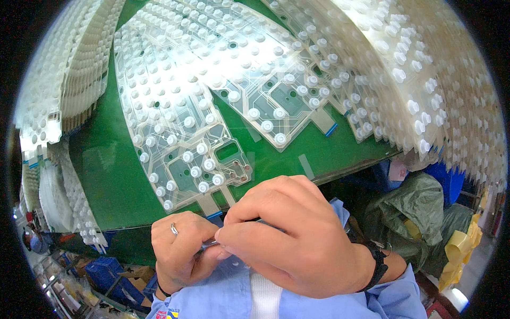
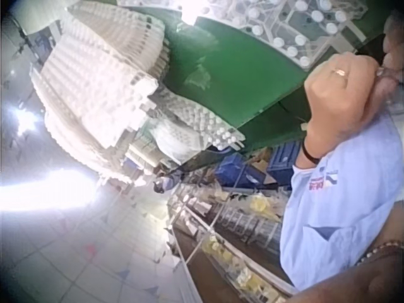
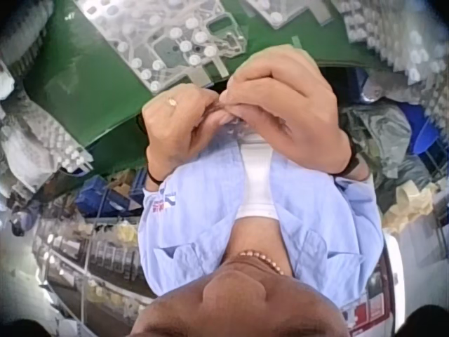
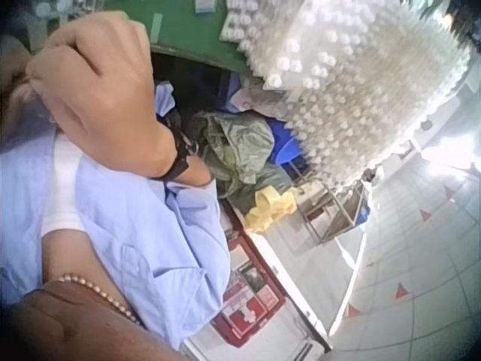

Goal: Manually assemble contact pads and components on keyboard membrane sheets in a factory setting.

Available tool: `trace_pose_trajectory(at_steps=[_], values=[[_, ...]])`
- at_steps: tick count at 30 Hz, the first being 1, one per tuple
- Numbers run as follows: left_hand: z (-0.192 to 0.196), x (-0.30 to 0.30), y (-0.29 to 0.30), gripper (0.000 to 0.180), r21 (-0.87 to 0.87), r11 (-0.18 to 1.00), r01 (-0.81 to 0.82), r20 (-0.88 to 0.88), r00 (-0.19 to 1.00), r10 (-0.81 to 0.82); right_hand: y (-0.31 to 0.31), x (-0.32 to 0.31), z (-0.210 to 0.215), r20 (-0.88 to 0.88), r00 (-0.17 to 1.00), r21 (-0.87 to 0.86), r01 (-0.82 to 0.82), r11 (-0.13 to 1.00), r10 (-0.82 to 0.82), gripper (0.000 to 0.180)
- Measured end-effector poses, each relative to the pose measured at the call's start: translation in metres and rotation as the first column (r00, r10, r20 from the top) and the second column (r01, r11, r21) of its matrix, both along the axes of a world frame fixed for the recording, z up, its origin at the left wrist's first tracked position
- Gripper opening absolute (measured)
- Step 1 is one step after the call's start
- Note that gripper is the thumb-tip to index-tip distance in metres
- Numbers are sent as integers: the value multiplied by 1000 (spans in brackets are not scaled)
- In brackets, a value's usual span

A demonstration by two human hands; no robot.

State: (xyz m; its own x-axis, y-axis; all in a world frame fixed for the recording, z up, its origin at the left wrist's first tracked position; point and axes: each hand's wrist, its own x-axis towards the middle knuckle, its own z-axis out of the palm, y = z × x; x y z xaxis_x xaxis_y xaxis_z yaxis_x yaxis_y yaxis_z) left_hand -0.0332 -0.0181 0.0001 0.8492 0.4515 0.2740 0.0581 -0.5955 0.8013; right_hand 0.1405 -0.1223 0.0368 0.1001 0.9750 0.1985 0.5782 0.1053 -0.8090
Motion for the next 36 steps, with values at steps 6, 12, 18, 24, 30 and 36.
trace_pose_trajectory(at_steps=[6, 12, 18, 24, 30, 36], values=[[4, -2, 8, 29, -15, 1000, 26, -23, 999, -26, 7, 3, 2, -4, 999, -8, -54, 999, 54, 20], [6, -12, 22, 35, 6, 1000, 25, -11, 1000, -25, 20, 20, 6, -206, 978, -14, -5, 1000, 2, 10], [-1, -14, 32, 37, 266, 963, 46, -168, 986, -1, 41, 32, -6, -383, 857, -403, 181, 897, -345, 4], [-6, -15, 31, 35, 242, 967, 82, -195, 980, -34, 51, 25, -15, -174, 924, -359, 262, 896, -340, 4], [-5, -14, 32, 34, 247, 963, 110, -214, 975, -56, 52, 21, -23, -82, 930, -309, 318, 896, -359, 5], [-3, -14, 32, 34, 247, 962, 116, -228, 972, -59, 56, 17, -22, -50, 921, -302, 354, 885, -386, 6]])
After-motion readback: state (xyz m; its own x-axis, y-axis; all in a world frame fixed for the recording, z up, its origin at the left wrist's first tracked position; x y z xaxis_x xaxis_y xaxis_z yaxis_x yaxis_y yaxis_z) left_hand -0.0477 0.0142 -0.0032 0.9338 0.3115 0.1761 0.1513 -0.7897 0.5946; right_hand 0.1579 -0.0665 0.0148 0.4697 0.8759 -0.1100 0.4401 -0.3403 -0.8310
